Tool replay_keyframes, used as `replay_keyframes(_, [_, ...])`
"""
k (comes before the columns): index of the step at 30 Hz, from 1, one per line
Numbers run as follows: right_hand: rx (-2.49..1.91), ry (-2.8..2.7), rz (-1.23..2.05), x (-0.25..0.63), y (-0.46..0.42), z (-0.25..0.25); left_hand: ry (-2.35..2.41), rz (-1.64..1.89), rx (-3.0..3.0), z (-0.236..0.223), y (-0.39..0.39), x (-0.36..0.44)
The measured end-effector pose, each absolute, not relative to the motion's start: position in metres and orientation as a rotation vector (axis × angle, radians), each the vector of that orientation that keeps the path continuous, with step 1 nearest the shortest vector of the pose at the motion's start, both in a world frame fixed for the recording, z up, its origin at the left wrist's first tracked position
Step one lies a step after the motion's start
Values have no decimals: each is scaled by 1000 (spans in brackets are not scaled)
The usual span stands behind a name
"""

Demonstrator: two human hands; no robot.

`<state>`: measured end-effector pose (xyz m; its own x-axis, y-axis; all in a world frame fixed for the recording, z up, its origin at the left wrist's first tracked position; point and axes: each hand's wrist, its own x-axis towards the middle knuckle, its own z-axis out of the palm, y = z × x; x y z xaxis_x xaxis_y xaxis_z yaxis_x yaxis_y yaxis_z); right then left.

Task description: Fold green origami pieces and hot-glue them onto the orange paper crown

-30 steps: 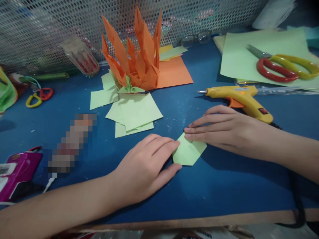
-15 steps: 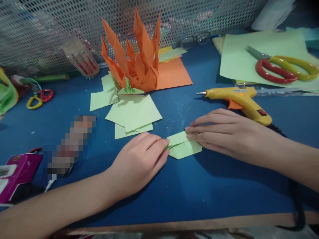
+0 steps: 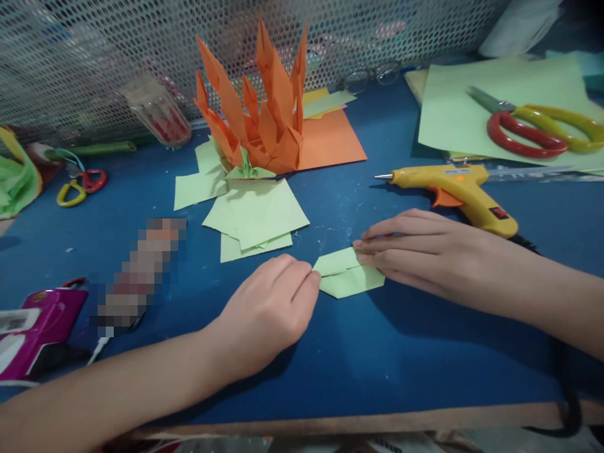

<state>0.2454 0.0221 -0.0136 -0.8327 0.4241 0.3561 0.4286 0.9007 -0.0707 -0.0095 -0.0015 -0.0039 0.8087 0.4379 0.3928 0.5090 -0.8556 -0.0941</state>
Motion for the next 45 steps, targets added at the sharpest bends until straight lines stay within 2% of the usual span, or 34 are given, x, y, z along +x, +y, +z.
replay_keyframes(7, [-597, -2715, -64, 248, 27, -12, -638, -435, -2728, -1, 1, -5])
replay_keyframes(19, [-601, -2769, -74, 252, 28, -2, -612, -344, -2949, -7, 7, -10])
replay_keyframes(25, [-549, -2785, -105, 253, 25, 2, -657, -388, -3007, 0, 5, -12])
replay_keyframes(38, [-526, -2717, -463, 242, 22, 1, -628, -677, -2848, -12, 8, -8])
replay_keyframes(42, [-563, -2655, -354, 240, 23, 0, -690, -770, -2950, -10, 9, -9])
replay_keyframes(45, [-690, -2520, -136, 238, 21, -1, -1003, -903, -3166, -4, 9, -8])
